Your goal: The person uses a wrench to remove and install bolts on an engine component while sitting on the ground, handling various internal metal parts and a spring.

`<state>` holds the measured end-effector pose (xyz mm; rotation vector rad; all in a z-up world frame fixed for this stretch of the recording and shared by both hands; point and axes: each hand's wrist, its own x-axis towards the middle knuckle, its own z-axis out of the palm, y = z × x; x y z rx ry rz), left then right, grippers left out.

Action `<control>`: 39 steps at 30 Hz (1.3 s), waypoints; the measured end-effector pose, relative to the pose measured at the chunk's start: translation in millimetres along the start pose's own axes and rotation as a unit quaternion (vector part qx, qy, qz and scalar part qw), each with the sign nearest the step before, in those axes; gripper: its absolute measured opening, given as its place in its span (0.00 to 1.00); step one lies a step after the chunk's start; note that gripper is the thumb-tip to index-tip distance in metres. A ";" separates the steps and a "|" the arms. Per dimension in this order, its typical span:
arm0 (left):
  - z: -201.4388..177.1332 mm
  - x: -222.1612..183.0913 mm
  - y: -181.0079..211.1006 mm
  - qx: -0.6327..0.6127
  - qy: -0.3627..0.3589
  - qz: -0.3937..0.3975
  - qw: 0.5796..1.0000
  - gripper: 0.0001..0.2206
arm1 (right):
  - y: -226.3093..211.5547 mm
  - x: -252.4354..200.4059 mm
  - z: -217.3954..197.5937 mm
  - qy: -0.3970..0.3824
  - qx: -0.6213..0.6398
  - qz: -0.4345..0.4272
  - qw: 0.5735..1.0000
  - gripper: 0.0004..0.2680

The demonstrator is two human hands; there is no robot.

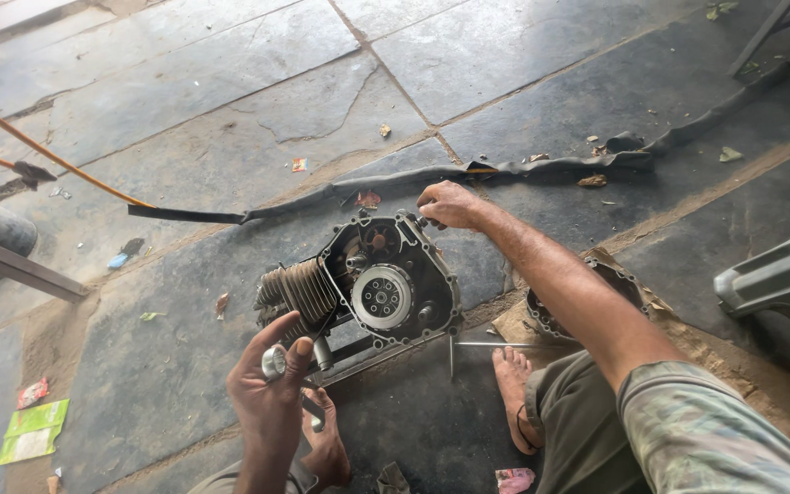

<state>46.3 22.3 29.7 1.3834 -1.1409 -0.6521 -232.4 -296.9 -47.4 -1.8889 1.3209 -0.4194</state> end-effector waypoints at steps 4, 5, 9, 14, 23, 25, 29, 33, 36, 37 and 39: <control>-5.2 -0.2 8.2 0.023 0.004 -0.011 1.000 0.21 | 4.5 -6.0 -0.2 -0.007 -0.023 0.013 1.000 0.13; -6.3 0.2 9.6 0.030 0.006 -0.006 1.000 0.21 | 6.0 -8.5 0.2 -0.003 0.004 0.003 1.000 0.13; -10.4 0.8 11.5 0.017 0.013 0.006 1.000 0.22 | 5.8 -14.0 1.6 0.002 0.049 -0.004 0.999 0.12; -11.7 -0.7 12.4 0.015 0.015 -0.007 1.000 0.22 | 3.8 -17.3 6.2 0.023 0.032 -0.022 0.999 0.11; -16.1 -2.7 11.6 0.011 0.013 -0.005 1.000 0.22 | 5.9 -11.1 11.0 0.024 0.032 -0.011 0.999 0.08; -16.8 -3.6 11.9 0.015 0.012 -0.010 1.000 0.22 | 5.9 -10.5 11.2 0.022 0.039 -0.002 0.999 0.08; -16.9 -4.7 14.0 0.011 0.006 -0.022 1.000 0.22 | 5.5 -10.5 8.9 0.019 0.013 -0.008 1.000 0.08; -15.5 -6.6 14.8 -0.002 0.010 -0.023 1.000 0.23 | 4.3 -11.3 8.2 0.014 -0.044 -0.005 0.999 0.09; -15.5 -5.6 14.5 -0.018 0.005 -0.015 1.000 0.23 | 7.0 -7.7 10.2 0.013 -0.066 0.001 0.998 0.10; -15.5 -5.9 14.6 -0.019 0.004 -0.004 1.000 0.23 | 9.6 -4.8 11.4 0.013 -0.066 0.000 0.998 0.10; -15.7 -6.5 14.9 -0.021 0.002 0.006 1.000 0.22 | 18.6 2.7 15.5 0.025 -0.118 -0.005 0.993 0.14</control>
